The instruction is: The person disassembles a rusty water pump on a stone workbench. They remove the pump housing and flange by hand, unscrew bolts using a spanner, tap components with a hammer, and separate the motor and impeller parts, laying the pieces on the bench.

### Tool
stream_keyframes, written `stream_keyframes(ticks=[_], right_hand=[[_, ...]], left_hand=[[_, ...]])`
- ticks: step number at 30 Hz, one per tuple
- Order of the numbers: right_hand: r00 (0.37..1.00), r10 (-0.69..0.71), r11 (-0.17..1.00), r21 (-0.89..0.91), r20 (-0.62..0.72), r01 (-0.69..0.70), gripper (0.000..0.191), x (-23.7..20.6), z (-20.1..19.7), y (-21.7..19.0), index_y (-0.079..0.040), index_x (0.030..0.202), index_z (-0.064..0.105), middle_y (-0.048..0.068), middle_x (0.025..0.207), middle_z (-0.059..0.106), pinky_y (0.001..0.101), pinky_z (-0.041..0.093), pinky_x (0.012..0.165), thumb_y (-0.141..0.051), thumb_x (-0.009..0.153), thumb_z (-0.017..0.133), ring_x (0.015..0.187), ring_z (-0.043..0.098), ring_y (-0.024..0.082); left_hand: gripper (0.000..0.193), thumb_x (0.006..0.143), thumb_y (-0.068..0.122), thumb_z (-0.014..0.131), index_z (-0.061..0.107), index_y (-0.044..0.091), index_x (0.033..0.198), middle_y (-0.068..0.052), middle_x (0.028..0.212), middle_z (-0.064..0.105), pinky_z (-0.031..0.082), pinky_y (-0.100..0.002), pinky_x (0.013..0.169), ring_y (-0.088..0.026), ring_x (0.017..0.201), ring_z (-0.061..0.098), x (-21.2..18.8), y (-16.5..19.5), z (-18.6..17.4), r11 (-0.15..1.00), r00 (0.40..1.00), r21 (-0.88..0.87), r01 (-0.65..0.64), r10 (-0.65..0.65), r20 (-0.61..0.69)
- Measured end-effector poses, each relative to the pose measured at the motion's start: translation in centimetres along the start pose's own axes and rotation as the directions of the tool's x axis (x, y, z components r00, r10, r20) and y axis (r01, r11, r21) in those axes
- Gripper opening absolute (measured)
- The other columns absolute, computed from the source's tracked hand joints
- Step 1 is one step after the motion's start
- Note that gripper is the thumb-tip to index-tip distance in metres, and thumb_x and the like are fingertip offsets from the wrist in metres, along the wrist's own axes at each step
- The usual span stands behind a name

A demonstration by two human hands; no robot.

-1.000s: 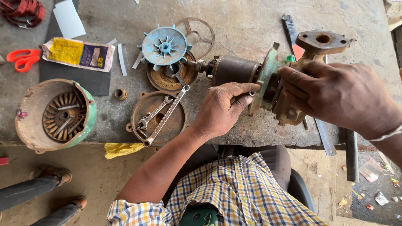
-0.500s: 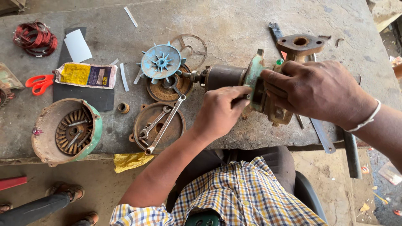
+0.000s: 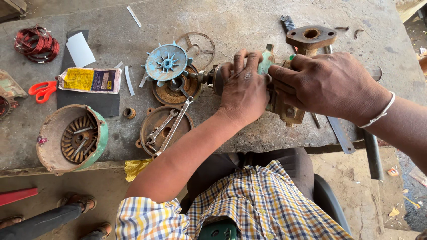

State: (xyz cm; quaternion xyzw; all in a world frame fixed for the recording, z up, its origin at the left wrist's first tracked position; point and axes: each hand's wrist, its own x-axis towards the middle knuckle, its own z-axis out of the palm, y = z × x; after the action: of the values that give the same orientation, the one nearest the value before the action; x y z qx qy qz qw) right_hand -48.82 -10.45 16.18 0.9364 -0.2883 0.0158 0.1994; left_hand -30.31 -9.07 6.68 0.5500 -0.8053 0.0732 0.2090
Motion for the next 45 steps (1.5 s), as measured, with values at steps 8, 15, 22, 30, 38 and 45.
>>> stream_keyframes(ticks=[8,15,22,30,38,45], right_hand=[[1.000,-0.004,1.000,-0.024,0.029,0.005,0.058,-0.2,0.2,0.1,-0.025,0.139,0.065,0.003,0.090,0.070,0.0312,0.059,0.048,-0.057,0.092,0.060,0.061,0.073,0.018],[1.000,-0.010,1.000,-0.022,0.002,0.010,0.057,-0.3,0.5,0.1,-0.023,0.136,0.066,0.004,0.090,0.070,0.0316,0.059,0.050,-0.057,0.090,0.062,0.064,0.074,0.019],[1.000,-0.021,0.998,-0.054,-0.012,0.020,0.057,-0.3,0.6,0.0,-0.023,0.134,0.068,0.003,0.090,0.070,0.0311,0.057,0.048,-0.056,0.089,0.064,0.062,0.073,0.018],[0.999,-0.021,0.994,-0.110,-0.030,0.018,0.055,-0.5,0.8,0.0,-0.026,0.134,0.070,-0.001,0.088,0.069,0.0295,0.057,0.050,-0.060,0.091,0.063,0.065,0.072,0.015],[1.000,-0.030,0.994,-0.108,0.005,0.030,0.057,-0.2,1.2,0.2,-0.023,0.135,0.070,-0.001,0.091,0.071,0.0272,0.056,0.048,-0.060,0.094,0.062,0.065,0.072,0.013],[0.996,-0.078,0.985,-0.156,-0.053,0.069,0.054,-0.3,1.5,0.4,-0.023,0.132,0.071,-0.001,0.088,0.071,0.0258,0.057,0.050,-0.059,0.093,0.060,0.069,0.072,0.011]], left_hand=[[0.023,0.086,0.024,0.070,0.078,0.012,0.104,-0.016,0.150,0.037,0.024,-0.056,0.111,-0.034,0.145,0.022,0.3,-0.4,0.1,0.999,0.989,-0.030,0.025,-0.021,0.146],[0.023,0.083,0.033,0.072,0.081,0.016,0.095,-0.016,0.153,0.032,0.019,-0.060,0.109,-0.037,0.145,0.017,0.9,-0.6,-0.3,0.997,0.957,-0.056,0.057,-0.038,0.287],[0.020,0.083,0.023,0.074,0.078,0.009,0.097,-0.016,0.150,0.040,0.030,-0.054,0.109,-0.033,0.143,0.031,0.1,-1.2,1.4,0.995,0.994,-0.086,-0.058,0.066,0.090],[0.017,0.095,0.019,0.069,0.074,0.008,0.106,-0.011,0.149,0.045,0.040,-0.049,0.106,-0.027,0.133,0.048,-0.5,-1.0,2.9,0.991,0.998,-0.116,-0.066,0.066,-0.004],[0.025,0.087,0.018,0.070,0.072,0.008,0.110,-0.012,0.144,0.044,0.039,-0.052,0.097,-0.030,0.124,0.050,-1.0,-0.8,2.2,0.995,0.998,-0.078,-0.066,0.064,-0.028],[0.040,0.088,0.017,0.070,0.067,0.009,0.127,-0.008,0.139,0.045,0.039,-0.050,0.097,-0.027,0.125,0.049,-0.4,-0.3,2.4,0.988,0.997,-0.155,-0.012,0.000,-0.080]])
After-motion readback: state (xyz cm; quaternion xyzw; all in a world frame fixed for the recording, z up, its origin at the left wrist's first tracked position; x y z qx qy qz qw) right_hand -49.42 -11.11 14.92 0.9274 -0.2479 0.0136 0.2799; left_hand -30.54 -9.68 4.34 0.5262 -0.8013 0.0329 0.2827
